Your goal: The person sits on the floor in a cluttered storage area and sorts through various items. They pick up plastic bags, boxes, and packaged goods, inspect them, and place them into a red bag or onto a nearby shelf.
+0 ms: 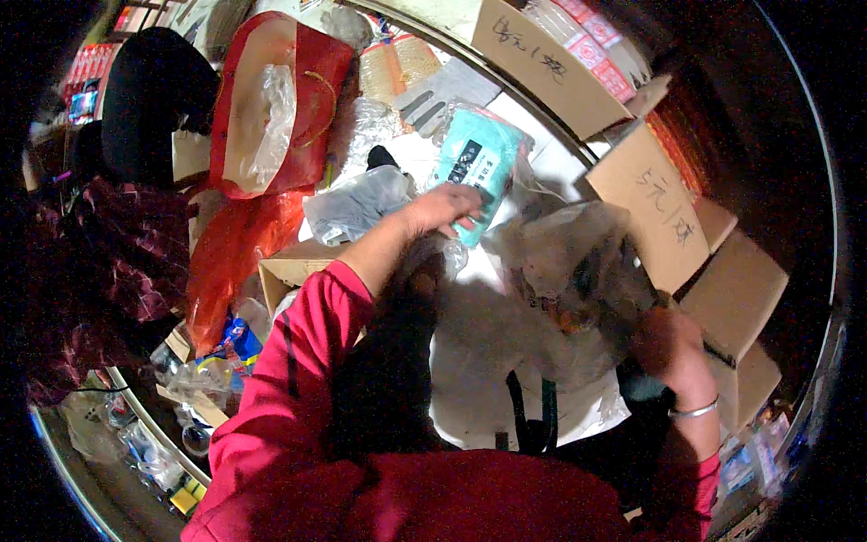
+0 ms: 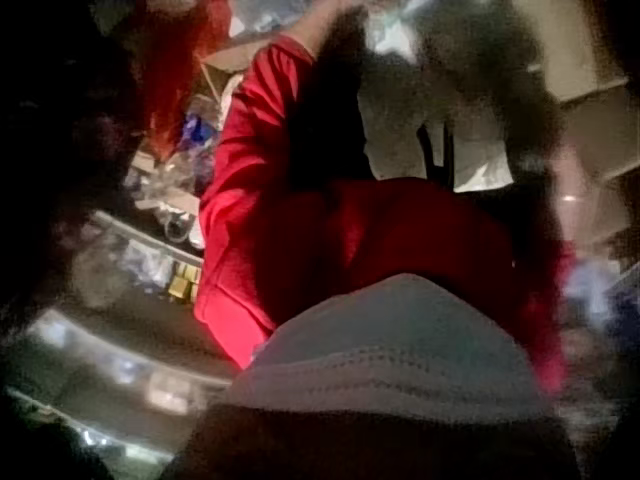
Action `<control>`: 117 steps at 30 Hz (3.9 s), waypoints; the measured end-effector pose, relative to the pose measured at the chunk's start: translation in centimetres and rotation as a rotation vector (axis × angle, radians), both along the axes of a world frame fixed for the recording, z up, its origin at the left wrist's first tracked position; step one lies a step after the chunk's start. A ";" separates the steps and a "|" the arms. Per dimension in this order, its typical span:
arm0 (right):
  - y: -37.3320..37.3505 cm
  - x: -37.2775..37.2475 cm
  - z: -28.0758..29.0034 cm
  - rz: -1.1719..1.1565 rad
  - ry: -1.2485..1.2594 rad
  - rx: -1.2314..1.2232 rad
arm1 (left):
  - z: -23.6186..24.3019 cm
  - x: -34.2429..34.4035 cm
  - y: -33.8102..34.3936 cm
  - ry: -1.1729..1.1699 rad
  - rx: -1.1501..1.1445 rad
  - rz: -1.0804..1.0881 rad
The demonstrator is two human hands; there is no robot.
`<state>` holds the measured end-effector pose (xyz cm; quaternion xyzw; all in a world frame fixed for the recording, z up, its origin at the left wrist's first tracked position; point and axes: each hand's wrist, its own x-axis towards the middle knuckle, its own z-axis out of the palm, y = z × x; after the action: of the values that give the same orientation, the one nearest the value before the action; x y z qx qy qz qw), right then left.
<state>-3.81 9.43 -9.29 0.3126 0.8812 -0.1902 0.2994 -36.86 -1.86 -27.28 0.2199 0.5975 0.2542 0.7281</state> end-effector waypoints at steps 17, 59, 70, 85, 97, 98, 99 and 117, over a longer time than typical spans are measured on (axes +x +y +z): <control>-0.7 -3.2 1.6 0.020 0.066 -0.062 | -4.4 -16.0 -10.9 0.649 -0.720 -0.279; -1.2 -4.2 1.8 -0.002 -0.071 -0.108 | -1.0 -1.8 -3.9 0.940 0.262 -0.609; -1.4 -4.1 1.8 -0.010 -0.060 -0.112 | 0.8 -0.6 -5.2 1.197 0.324 -0.593; -1.3 -5.1 1.9 -0.003 -0.150 -0.114 | -3.2 -11.0 -2.7 0.990 0.260 0.205; -1.5 -5.2 1.9 -0.009 -0.121 -0.121 | -2.7 -12.2 -7.8 0.212 0.080 0.882; -1.4 -5.2 1.9 -0.005 -0.120 -0.120 | -2.8 -12.4 -8.2 0.186 0.053 0.934; -1.5 -5.1 1.9 -0.002 -0.118 -0.119 | -3.0 -12.5 -8.4 0.189 0.061 0.925; -1.4 -4.9 1.7 0.016 -0.107 -0.135 | -2.6 -6.8 -3.7 1.018 0.356 -0.002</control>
<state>-8.72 8.02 -7.58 0.2946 0.8515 -0.2296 0.3680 -43.64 -5.52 -29.87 0.4358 0.8223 0.2122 0.2980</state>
